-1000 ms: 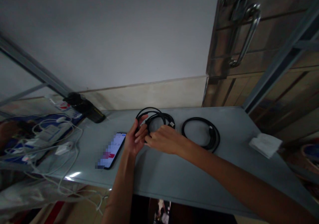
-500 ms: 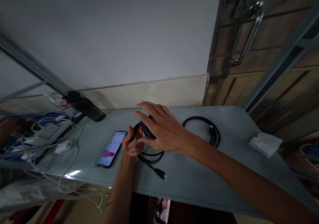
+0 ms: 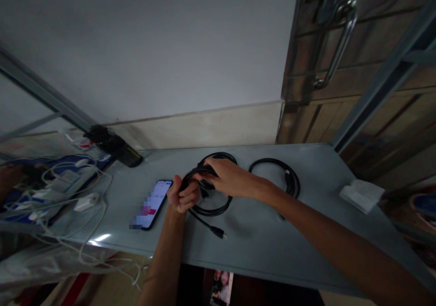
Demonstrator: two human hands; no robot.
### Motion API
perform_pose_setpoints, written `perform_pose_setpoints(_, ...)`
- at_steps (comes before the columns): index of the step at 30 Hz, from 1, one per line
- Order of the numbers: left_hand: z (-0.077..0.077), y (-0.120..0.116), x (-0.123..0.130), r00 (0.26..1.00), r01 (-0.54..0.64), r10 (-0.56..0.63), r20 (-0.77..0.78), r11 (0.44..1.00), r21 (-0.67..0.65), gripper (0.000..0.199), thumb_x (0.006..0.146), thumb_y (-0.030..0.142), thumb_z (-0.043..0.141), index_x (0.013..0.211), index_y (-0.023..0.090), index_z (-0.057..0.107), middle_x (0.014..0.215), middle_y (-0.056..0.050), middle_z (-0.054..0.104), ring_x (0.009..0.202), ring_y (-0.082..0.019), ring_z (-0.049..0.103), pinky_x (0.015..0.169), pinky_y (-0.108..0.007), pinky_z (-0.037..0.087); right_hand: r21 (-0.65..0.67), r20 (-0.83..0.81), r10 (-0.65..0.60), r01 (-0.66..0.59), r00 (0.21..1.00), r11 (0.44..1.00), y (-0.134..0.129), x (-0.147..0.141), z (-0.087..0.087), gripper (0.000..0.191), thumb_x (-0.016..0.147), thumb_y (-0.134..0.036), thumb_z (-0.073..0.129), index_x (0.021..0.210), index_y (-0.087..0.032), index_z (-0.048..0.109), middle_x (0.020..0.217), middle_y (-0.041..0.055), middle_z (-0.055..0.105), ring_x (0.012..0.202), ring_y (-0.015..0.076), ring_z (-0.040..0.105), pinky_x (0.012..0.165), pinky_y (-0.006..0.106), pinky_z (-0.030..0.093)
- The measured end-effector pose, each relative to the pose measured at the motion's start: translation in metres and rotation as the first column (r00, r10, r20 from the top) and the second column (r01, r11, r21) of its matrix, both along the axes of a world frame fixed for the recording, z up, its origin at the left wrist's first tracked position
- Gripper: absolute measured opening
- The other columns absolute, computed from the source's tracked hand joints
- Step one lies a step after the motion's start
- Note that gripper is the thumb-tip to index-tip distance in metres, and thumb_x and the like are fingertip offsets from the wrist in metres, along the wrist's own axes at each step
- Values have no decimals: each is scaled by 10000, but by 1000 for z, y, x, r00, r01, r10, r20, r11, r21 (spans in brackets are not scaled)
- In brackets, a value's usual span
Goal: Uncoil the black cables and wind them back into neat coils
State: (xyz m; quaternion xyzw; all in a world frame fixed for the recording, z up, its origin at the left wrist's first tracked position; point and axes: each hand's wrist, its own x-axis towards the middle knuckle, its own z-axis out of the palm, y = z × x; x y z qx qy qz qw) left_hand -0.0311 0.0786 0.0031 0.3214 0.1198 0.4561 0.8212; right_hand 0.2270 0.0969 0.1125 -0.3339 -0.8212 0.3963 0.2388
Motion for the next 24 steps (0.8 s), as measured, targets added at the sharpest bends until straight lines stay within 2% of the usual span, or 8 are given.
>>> perform_pose_setpoints(3,14,0,16,987,-160,159,23,987,5,318,1026,456,779,1094,149,732,567,147,290,332,-12,126,299,-98,291,-112,-57,-75,68,996,991,5,1,-1,130,1159,-288,558,1214,-174,588,828,5,683,443,98,558,461,247,423)
perform_pose_setpoints(6,27,0,34,949,-314,314,33,949,17,186,1019,304,786,1105,149,731,605,123,307,405,-36,301,436,-126,428,-237,-191,-218,170,957,956,11,-1,-2,93,1171,-308,520,1163,-221,489,730,-62,573,386,99,526,409,241,423)
perform_pose_setpoints(11,38,2,53,908,-418,416,-46,907,-53,136,1091,268,671,1154,174,746,656,84,407,617,-97,508,853,-330,641,-495,-535,-444,159,719,854,19,-14,-15,163,1188,-375,445,1087,-272,371,769,-92,475,470,105,493,438,245,507)
perform_pose_setpoints(13,40,6,54,905,-424,424,-21,900,-97,192,1146,254,571,1200,153,724,675,85,430,612,-85,497,840,-307,636,-507,-552,-483,186,679,842,20,-20,-23,176,1181,-381,467,1089,-268,369,791,-82,505,559,116,547,549,256,553)
perform_pose_setpoints(16,40,14,52,883,-456,466,54,880,-130,211,1174,216,507,1206,128,695,695,84,440,564,-54,469,600,-155,514,-366,-381,-432,295,818,882,21,-22,-33,283,1154,-473,572,1056,-235,454,823,-26,614,727,153,647,694,277,528)
perform_pose_setpoints(19,37,22,48,822,-564,569,28,820,-98,113,1134,203,603,1126,139,695,740,68,491,539,-31,458,470,-120,394,-163,-170,-289,262,942,951,24,-18,-37,436,1144,-588,580,931,-209,555,881,37,696,834,190,683,741,293,482)
perform_pose_setpoints(22,26,28,46,666,-735,732,-142,676,40,180,1032,243,774,1181,157,720,878,24,641,632,-40,571,549,-129,477,-68,-36,-225,222,974,973,29,-12,-38,465,1167,-562,558,892,-189,607,865,58,725,801,199,704,709,292,462)
perform_pose_setpoints(24,14,33,45,513,-811,816,-266,562,161,337,961,300,853,1249,177,729,1013,-21,734,769,-79,677,694,-170,566,-79,23,-273,274,962,959,31,-9,-40,346,1168,-479,602,1067,-149,636,863,67,746,772,199,731,684,281,475)
